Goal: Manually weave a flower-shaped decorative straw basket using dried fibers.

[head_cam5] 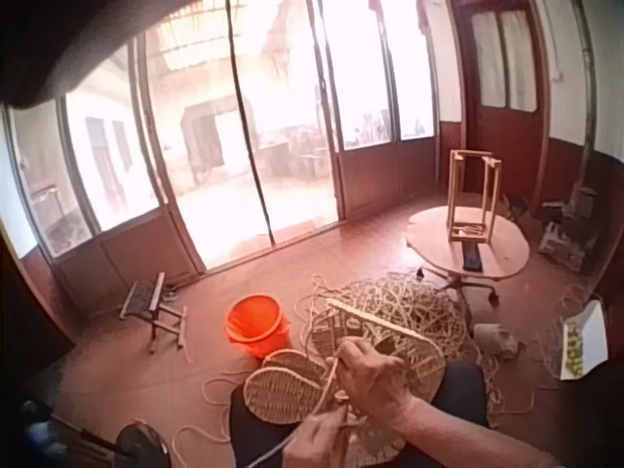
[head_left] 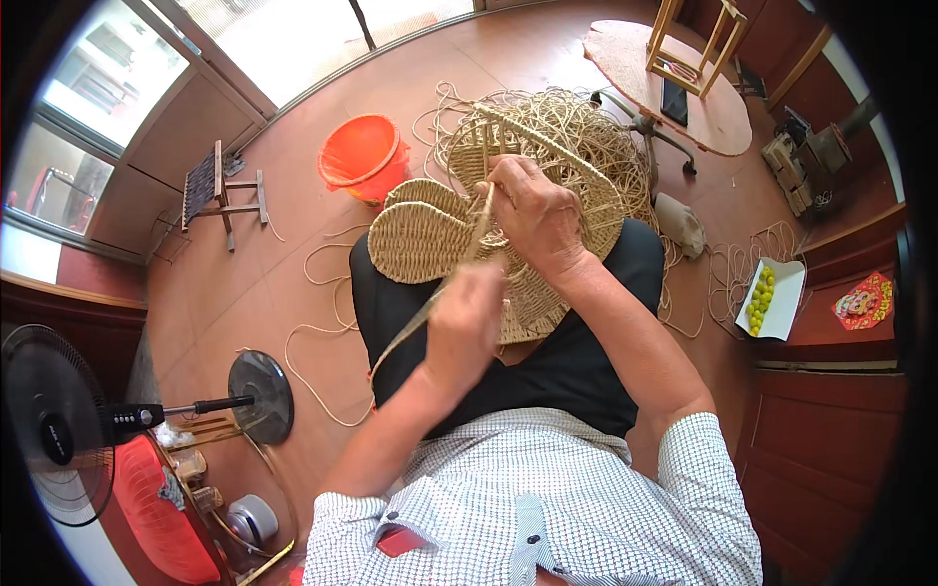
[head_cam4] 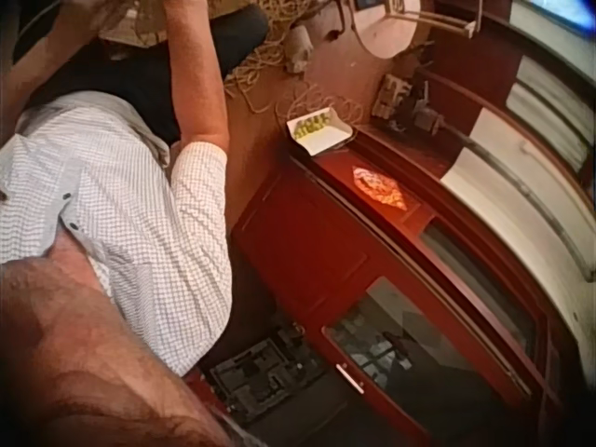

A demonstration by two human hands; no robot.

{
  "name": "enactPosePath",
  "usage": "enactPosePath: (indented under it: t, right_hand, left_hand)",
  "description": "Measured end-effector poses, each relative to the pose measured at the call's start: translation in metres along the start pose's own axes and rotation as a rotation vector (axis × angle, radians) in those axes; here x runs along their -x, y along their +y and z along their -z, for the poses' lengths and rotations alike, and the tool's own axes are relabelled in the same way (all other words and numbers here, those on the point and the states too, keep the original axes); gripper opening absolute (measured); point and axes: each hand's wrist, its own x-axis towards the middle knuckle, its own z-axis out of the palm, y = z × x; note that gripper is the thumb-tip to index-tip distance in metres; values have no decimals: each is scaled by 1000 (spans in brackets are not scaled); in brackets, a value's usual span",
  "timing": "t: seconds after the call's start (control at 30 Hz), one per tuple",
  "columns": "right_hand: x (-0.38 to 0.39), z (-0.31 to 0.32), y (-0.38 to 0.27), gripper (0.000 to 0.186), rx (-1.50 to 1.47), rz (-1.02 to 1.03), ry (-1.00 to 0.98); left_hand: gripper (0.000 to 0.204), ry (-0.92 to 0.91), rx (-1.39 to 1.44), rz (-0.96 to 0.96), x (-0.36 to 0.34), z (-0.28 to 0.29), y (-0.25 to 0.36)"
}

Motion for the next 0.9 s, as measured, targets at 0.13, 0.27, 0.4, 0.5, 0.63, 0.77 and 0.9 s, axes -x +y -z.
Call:
enactPosePath:
  t: [0.13,0.27,0.4,0.5,0.63,0.77,0.9]
  right_hand:
    - [-3,5,-1,15,20,-9,-40]
    - [-6,6,-1,18,55,22,-85]
    - [-10,6,-2,18,72,7,-168]
    - [-11,2,2,20,62,-22,-221]
    - [-12,3,3,30,-34,-98,-305]
    - [-9,5,6,52,-199,-35,-170]
    - [-2,23,4,57,-295,-32,-259]
  left_hand:
    - [31,136,-103,76,-41,-16,-42]
    - [20,114,-154,78,-57,-21,-61]
    - [19,98,-242,41,-59,-26,-60]
    - [18,-18,-207,141,-62,-26,-50]
    - [21,-84,-66,255,-65,-18,-45]
    - [22,-83,-53,272,-67,-17,-43]
    - [20,-15,-31,247,-62,-19,-45]
